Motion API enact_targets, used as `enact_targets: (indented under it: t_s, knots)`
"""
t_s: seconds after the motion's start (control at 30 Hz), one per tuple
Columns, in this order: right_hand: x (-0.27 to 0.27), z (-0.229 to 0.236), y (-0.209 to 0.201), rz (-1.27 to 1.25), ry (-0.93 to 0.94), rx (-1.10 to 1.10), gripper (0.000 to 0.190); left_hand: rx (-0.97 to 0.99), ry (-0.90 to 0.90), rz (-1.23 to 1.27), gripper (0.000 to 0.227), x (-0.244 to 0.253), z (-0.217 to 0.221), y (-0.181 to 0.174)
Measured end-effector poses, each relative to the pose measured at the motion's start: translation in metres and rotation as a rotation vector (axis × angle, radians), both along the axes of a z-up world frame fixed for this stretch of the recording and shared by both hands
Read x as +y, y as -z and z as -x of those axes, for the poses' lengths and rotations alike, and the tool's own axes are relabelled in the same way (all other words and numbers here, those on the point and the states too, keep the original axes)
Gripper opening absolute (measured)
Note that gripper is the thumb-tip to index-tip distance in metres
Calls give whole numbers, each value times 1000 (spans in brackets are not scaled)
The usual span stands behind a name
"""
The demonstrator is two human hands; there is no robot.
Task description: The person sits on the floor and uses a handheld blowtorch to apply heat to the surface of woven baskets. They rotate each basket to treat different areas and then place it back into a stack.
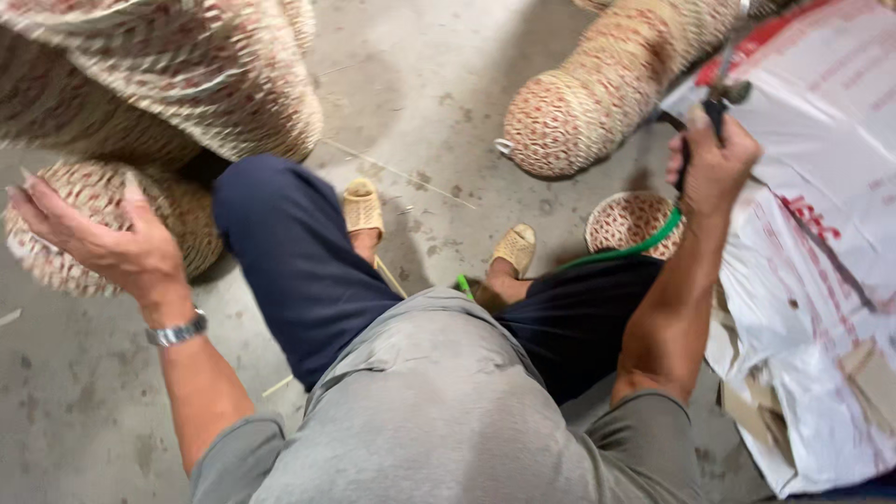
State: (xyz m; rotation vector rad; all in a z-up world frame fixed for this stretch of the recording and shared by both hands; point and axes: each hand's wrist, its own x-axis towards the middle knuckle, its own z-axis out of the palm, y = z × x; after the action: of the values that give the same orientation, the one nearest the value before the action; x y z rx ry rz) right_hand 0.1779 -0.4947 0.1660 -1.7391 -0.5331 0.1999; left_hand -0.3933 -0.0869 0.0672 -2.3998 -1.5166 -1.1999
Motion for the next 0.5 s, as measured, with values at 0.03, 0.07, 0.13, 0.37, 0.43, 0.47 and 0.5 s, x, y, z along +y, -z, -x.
enact_targets:
  t_s: [0.03,0.07,0.13,0.37,0.43,0.47,0.5]
  knots:
    - [1,1,-2,-3,3,-2,27,-13,87,-37,81,-18,-33,-25]
    - [1,2,-3,-7,7,-4,24,-41,209,-27,73,-36,-69,-46]
    - [2,3,-7,0,26,-22,25,-85,452,37,56,-67,-137,-75]
    - [-17,8,-13,26,121,28,21,139,1335,726,56,-154,-341,3]
    - [-20,10,-7,18,154,46,24,153,1421,745,51,-181,-376,60]
    - [-22,10,-6,13,171,54,26,198,1488,694,52,-194,-394,89]
    - [-26,8,-5,41,168,-54,24,243,1554,642,54,-207,-411,117]
